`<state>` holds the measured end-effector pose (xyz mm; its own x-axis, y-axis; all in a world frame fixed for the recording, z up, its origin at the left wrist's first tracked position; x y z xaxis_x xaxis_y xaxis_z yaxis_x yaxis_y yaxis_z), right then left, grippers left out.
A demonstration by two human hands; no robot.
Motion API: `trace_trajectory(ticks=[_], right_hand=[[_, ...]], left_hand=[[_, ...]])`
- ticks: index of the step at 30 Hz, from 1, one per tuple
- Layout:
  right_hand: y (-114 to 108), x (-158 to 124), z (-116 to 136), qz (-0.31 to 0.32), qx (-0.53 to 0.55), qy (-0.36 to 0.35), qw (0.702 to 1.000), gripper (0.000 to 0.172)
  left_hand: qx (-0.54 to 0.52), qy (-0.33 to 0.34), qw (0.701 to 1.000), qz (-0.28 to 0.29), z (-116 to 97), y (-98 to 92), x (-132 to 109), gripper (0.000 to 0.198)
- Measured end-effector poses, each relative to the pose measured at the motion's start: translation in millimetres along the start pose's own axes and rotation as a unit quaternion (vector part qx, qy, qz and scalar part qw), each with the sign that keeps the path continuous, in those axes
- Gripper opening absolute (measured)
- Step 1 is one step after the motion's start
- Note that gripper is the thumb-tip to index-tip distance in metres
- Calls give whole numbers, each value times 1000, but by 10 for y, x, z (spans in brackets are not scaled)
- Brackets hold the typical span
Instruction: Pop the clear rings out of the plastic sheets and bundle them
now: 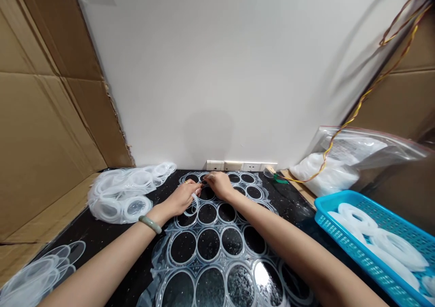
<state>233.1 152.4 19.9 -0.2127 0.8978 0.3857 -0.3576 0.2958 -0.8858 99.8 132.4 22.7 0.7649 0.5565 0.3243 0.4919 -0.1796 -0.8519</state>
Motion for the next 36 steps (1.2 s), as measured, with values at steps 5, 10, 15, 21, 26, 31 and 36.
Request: trace_trajectory(ticks=[5, 10, 15, 21, 26, 31, 36], right_hand=[[-187, 94, -263, 1, -148, 56, 987, 27], [-532, 7, -661, -45, -183, 135, 973, 29], [-833, -241, -946, -112, -136, 222, 959, 33], [-1091, -551, -1033, -182, 148, 298, 925, 23], [-1072, -811, -674, -129, 295, 269, 908, 19], [-1032, -1100, -36, -16, 548, 170, 819, 32], [-1153, -1389, 400, 41, 602, 138, 785, 39]], left_hand=[[-14, -7, 1000, 2, 45, 2, -9, 35], [-25, -27, 999, -11, 92, 2, -9, 39], [-21, -46, 998, -21, 61, -5, 0, 35], [-23, -63, 996, -58, -21, -97, 4, 34], [-57, -49, 991, -115, -377, -211, -25, 25], [-180, -45, 968, -166, -921, -227, -156, 12], [-355, -63, 927, -98, -1277, -24, -289, 21]])
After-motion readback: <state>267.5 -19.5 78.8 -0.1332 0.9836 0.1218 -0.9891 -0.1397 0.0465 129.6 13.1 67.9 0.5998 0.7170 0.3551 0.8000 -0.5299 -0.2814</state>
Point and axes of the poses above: each hand's wrist, its own x-axis towards the middle knuckle, its own y-axis out of the palm, z = x × y, the point moved 6 cm from there along x, towards the middle knuckle, and after that the axes turned 1 degree about z, right-handed, at the moved point
